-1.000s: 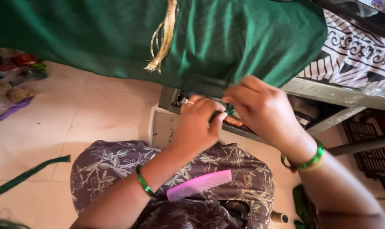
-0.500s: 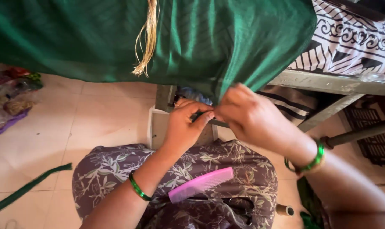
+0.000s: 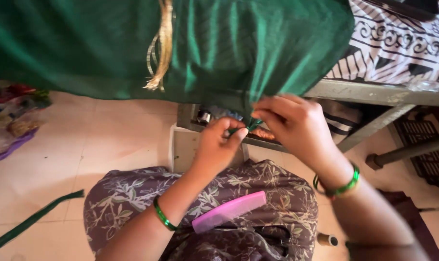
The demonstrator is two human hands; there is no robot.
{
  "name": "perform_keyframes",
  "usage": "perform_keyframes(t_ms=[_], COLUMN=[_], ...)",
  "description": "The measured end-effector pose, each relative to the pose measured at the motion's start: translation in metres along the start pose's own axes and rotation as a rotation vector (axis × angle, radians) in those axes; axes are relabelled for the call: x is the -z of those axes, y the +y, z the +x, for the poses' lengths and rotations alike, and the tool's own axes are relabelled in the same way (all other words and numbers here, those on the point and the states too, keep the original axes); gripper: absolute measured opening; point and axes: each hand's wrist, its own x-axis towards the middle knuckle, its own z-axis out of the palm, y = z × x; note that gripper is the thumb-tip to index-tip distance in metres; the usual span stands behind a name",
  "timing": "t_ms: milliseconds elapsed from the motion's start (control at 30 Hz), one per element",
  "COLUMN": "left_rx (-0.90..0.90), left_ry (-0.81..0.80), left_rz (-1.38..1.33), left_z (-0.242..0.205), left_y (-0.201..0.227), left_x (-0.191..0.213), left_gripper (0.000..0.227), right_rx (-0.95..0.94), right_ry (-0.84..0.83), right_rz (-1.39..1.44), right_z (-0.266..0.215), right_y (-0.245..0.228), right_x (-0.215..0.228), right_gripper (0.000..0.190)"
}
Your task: Attaching and trimming decorative green tassels on the edge of a matching green fabric.
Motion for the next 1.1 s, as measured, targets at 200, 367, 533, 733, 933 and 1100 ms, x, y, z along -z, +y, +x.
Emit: perform_keyframes(t_ms=[200,367,533,733,933,1100], left_rx=[0.44,0.042,0.183,0.324,0.219,-0.016], left_ry=[-0.054,0.141,0.042,-0.074,-0.146,-0.004], left_rz=[-0.653,-0.046,-0.109,-0.214,0.007,0.209], left_z=[-0.015,-0.006,-0.003,0.011,0.022,0.031], left_y=[-0.012,0.011,0.027,0.013,0.028,0.036], left_x=[-0.033,-0.026,-0.012,0.0,0.008,0.02], left_gripper=[0.012,0.018,0.019,0.018,0.015,0.007], right_rx=[-1.109,-1.043,-0.983,-0.959,-0.942,-0.891], right_ry=[-0.056,0.178,0.128,0.095,0.09,0.086], right_rz=[0.595,1.224,1.122,0.999,0.964,0.916], right_z=[-0.06,-0.083,-0.083,-0.084,-0.08,-0.08], right_y=[0.024,0.046,0.045,0.043,0.041,0.039], right_x=[-0.032,-0.058,-0.064,-0.064,-0.057,-0.055], right_gripper=[0.011,0.01,0.013,0.015,0.012,0.011])
